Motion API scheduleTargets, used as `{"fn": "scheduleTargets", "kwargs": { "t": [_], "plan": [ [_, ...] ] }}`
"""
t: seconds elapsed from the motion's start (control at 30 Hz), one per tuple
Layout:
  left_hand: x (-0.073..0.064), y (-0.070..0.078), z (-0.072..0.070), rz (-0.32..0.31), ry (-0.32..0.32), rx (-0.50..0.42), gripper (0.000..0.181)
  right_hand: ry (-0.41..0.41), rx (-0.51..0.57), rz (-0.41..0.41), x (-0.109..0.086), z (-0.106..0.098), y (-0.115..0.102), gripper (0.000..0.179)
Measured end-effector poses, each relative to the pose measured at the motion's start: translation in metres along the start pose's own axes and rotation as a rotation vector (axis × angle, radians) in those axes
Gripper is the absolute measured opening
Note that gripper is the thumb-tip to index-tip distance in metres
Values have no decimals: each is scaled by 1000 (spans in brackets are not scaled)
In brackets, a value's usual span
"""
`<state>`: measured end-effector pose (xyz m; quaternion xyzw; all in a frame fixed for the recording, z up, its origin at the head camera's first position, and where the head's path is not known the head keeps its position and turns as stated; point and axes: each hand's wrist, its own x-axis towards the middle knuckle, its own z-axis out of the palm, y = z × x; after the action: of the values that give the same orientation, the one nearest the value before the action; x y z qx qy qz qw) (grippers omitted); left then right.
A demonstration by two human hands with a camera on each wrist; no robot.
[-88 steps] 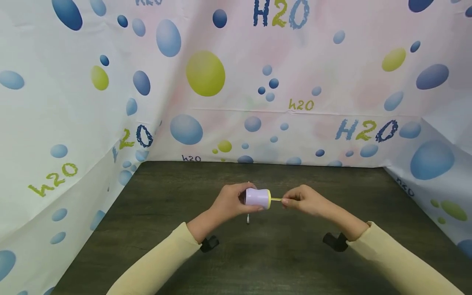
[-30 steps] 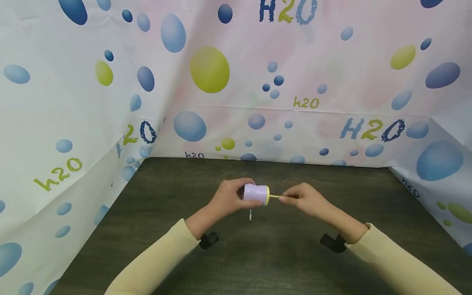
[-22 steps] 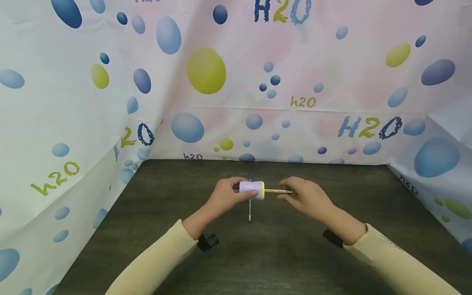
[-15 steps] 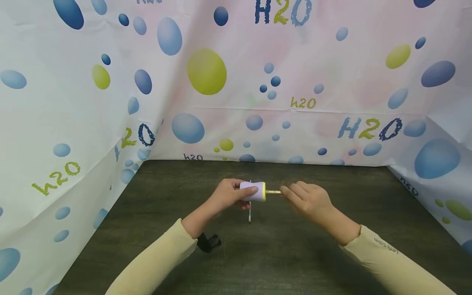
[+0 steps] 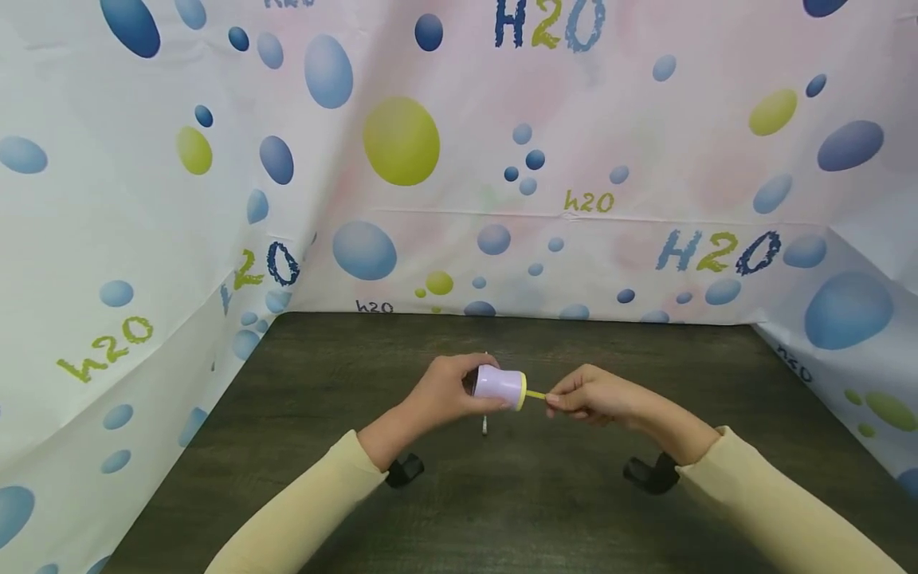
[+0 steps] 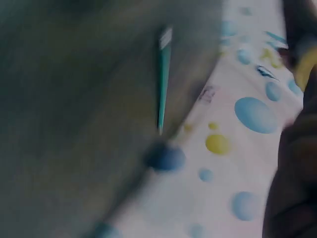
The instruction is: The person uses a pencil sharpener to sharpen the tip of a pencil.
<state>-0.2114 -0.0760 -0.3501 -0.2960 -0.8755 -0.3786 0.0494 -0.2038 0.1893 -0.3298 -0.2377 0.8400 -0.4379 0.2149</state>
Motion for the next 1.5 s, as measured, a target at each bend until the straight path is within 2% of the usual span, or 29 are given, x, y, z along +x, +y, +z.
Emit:
{"fn": "scheduleTargets", "kwargs": {
  "t": [0.03,0.07,0.17,0.23,0.27,0.33,0.4,0.43,0.5,0.57,0.6,0.67,0.7,0.73,0.8,0.9,0.93,1.0,1.03,1.1,1.13,1.2,1.27,1.33,1.4,1.43,1.5],
  "plan": [
    [0,0,0,-48,2,-32,43,29,-83,-33,0,2,0,33],
    [1,-1,1,-109,-2,-94,44,96,-225,-96,0,5,0,32],
    [5,-2,1,-285,-8,-306,44,415,-724,-283,-1,16,3,41],
    [8,-3,1,-359,-23,-427,42,621,-960,-430,2,21,7,50],
    [9,-4,0,-387,-36,-483,40,698,-1031,-519,5,22,10,53],
    [10,-3,-1,-419,-62,-534,38,818,-1125,-719,10,21,16,52],
    [9,-3,-3,-449,-95,-569,38,918,-1183,-918,15,18,20,40],
    [9,-3,-3,-457,-111,-582,38,951,-1205,-986,17,17,21,35],
    [7,-2,-2,-454,-129,-583,38,982,-1208,-1062,20,15,23,31],
    [7,-1,0,-440,-126,-583,37,970,-1165,-1068,21,13,23,34],
    [6,-1,2,-422,-115,-570,37,948,-1143,-1044,20,13,22,38],
    [5,-1,6,-376,-74,-496,38,874,-1065,-968,18,13,22,46],
    [5,-1,8,-350,-55,-453,39,824,-1016,-910,16,13,21,43],
    [4,-2,10,-313,-37,-393,40,747,-951,-819,13,14,19,39],
    [1,-3,13,-224,-1,-253,41,552,-764,-584,7,14,13,30],
    [-5,-4,14,-45,15,-68,41,235,-386,-245,1,11,6,20],
    [-6,-5,14,11,15,-22,41,147,-265,-149,1,9,5,24],
    [-9,-4,13,89,12,29,40,35,-97,-53,1,6,5,29],
    [-9,-3,12,91,9,26,41,15,-69,-47,1,5,5,30],
    [-8,-2,10,18,4,-39,41,66,-170,-82,-2,8,3,33],
    [-7,-1,10,-41,1,-97,41,134,-290,-134,-3,10,2,37],
    [-3,-1,7,-175,-16,-261,41,334,-601,-290,-5,17,3,48],
    [1,-1,4,-292,-40,-427,41,569,-903,-474,-3,21,5,57],
    [5,-2,1,-375,-73,-556,40,767,-1108,-681,1,22,10,57],
    [6,-3,-3,-417,-112,-605,40,876,-1224,-865,4,21,14,45],
    [5,-3,-4,-434,-130,-612,40,906,-1263,-939,6,20,16,37],
    [4,-2,-6,-454,-165,-610,39,946,-1325,-1047,8,18,20,29]
  ]
}}
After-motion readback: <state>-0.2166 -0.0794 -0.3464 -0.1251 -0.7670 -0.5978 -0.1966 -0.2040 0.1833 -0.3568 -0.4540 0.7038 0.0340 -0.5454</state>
